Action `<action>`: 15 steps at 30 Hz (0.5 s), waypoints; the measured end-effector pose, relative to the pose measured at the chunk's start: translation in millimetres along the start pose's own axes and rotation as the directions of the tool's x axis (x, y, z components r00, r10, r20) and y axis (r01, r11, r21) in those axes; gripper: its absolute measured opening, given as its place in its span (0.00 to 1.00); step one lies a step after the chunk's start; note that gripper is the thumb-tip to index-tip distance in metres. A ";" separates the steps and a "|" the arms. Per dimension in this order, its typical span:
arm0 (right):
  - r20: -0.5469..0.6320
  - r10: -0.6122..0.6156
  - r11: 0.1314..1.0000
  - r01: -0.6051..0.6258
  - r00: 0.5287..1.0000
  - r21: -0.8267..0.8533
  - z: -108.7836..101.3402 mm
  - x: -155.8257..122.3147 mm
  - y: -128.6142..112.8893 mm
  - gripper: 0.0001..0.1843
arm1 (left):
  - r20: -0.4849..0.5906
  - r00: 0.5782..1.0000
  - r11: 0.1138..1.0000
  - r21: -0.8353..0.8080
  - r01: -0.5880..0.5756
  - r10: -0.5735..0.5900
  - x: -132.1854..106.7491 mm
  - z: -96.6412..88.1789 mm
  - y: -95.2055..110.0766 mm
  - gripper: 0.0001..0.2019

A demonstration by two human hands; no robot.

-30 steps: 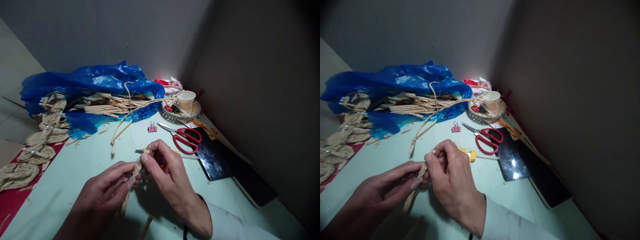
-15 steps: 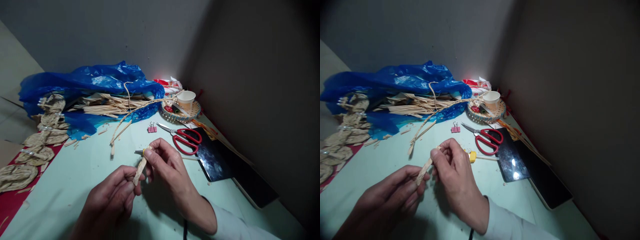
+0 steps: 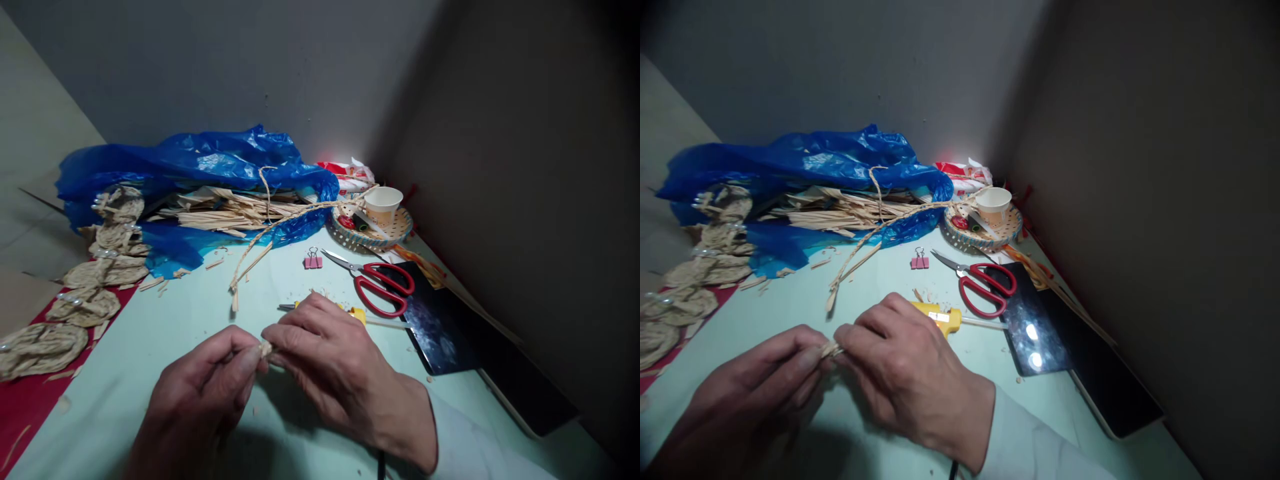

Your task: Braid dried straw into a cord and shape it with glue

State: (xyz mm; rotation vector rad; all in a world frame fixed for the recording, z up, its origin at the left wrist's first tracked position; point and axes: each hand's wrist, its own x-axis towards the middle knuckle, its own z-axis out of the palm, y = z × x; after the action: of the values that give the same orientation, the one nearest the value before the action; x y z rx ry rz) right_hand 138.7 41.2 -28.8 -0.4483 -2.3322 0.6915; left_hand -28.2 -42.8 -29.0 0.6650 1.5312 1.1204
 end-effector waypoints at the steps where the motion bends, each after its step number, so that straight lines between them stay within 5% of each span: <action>1: -0.002 -0.007 1.000 0.007 1.000 0.024 -0.2 -0.2 0.7 0.11 | 0.014 1.000 1.000 -0.006 0.024 -0.024 -0.1 -1.2 -0.4 0.20; 9: -0.081 -0.018 0.986 0.031 0.997 0.162 -0.5 -1.1 1.7 0.15 | 0.105 0.985 0.985 -0.085 0.148 -0.139 0.2 -2.7 2.1 0.22; 15: 0.105 0.061 0.990 -0.074 0.993 0.121 -10.0 -0.9 -2.4 0.16 | 0.170 0.967 0.976 0.137 0.166 -0.189 5.5 -9.2 8.2 0.25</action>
State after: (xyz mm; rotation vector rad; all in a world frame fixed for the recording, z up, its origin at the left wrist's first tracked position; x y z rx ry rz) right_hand 145.8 42.4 -21.4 -0.4465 -2.3595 0.9060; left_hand -39.7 -37.6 -24.1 0.6785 1.4775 0.8133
